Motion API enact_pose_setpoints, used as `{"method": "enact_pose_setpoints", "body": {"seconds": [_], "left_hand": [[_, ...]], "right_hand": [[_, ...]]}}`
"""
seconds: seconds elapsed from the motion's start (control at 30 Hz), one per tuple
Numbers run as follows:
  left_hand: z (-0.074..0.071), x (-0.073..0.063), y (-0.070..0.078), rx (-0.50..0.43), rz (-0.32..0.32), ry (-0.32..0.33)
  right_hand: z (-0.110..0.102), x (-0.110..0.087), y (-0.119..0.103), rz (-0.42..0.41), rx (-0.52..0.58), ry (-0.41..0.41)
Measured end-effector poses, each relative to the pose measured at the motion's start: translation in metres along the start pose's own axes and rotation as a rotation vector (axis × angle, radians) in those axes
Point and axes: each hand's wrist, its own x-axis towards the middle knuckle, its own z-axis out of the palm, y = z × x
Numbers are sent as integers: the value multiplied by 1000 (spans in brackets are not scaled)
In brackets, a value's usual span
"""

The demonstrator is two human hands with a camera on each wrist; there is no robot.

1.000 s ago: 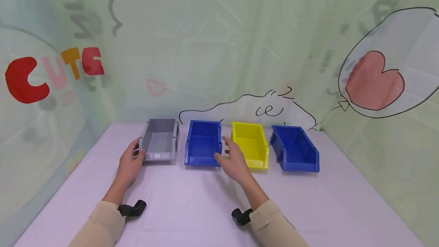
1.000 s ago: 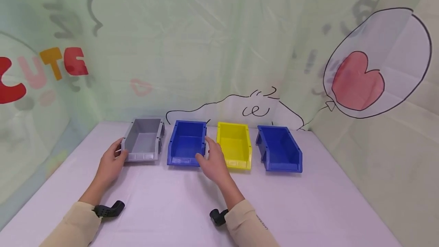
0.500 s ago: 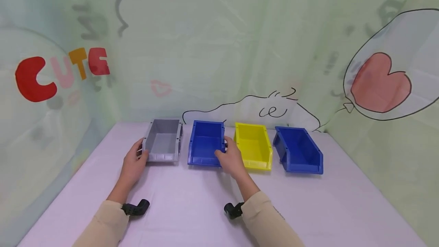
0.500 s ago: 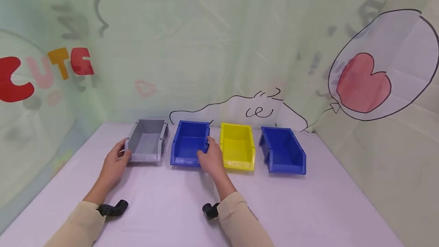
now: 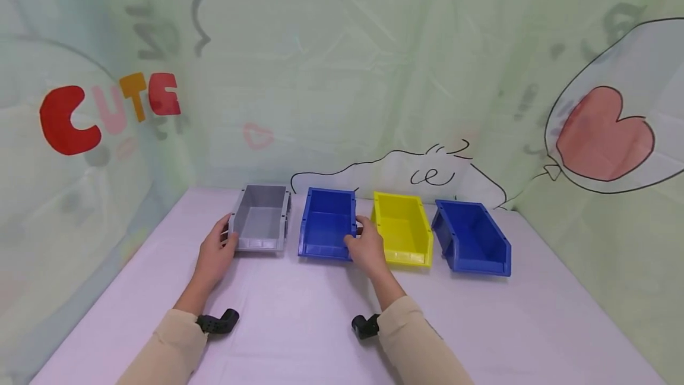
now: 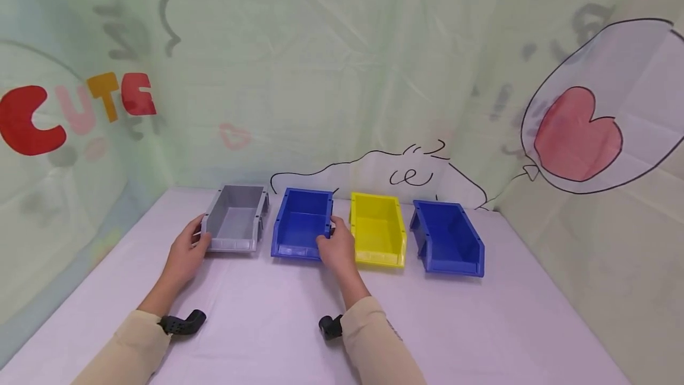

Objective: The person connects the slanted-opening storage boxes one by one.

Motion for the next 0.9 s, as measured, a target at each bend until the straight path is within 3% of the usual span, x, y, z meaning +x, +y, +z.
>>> {"method": "enact_pose_setpoints", "body": {"seconds": [0.57, 0.9], "left_hand": [[0, 1, -1, 5, -20, -28], [0, 0, 0, 22, -30, -48]], "right_hand": [[-8, 2, -5, 70, 173, -12], [-9, 2, -10, 129, 363, -98]]}}
